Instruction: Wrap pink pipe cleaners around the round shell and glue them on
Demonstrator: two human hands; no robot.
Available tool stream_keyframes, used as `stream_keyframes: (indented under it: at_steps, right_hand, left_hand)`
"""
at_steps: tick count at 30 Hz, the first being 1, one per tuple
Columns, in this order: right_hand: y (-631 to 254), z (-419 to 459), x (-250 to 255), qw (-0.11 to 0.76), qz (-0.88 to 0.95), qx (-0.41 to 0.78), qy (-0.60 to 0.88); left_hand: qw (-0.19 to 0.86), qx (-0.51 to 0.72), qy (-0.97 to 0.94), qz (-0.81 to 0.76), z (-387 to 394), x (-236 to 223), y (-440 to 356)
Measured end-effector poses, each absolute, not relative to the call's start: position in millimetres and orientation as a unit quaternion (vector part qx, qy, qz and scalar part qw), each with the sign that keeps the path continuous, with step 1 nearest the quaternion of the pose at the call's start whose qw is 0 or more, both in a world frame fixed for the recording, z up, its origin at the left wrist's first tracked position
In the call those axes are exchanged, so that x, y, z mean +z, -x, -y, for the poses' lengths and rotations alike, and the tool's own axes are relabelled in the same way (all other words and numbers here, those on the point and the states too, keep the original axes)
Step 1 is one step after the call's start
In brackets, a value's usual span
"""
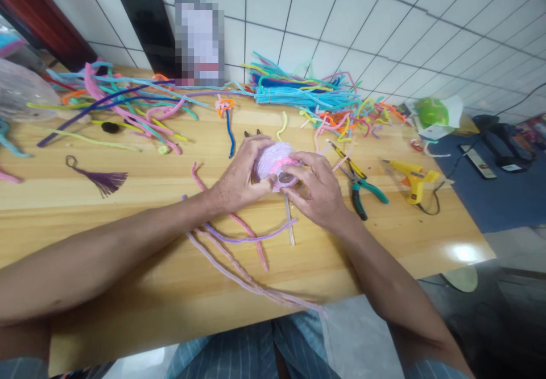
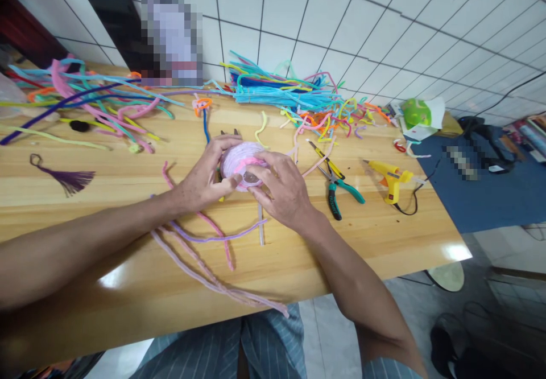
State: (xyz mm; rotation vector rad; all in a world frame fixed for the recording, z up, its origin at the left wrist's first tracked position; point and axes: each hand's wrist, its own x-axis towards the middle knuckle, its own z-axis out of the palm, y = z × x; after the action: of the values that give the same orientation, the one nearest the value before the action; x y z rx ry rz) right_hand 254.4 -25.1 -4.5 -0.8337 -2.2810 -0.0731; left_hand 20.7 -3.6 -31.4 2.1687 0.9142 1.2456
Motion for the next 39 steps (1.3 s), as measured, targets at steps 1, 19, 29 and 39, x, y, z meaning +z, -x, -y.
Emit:
stream_keyframes:
  at_steps: [1,19,29,39]
  right_hand:
    - [-254.7,25.2,-4.2,0.35,0.88,-0.027,0.321]
    - [-254.8,31.0,-10.4,0.37,0.864,-0.079,0.332]
    - [-252.7,33.5,-12.2,0.384,0.855,-0.098,0.336]
    - [-253.3,34.7,-11.5,0.371,0.858,-0.082,0.345]
  left_hand:
    - [0.244,0.453,-0.79,-0.333,3.8,-31.9,-20.6]
    - [0.2,0.455,-0.801,-0.334,3.4,-35.6,-22.1]
    - [0.201,0.454,-0.803,-0.329,3.0,-35.7,-20.6]
    - [0.196,0.449,-0.813,-0.315,0.9,-32.5,-18.6]
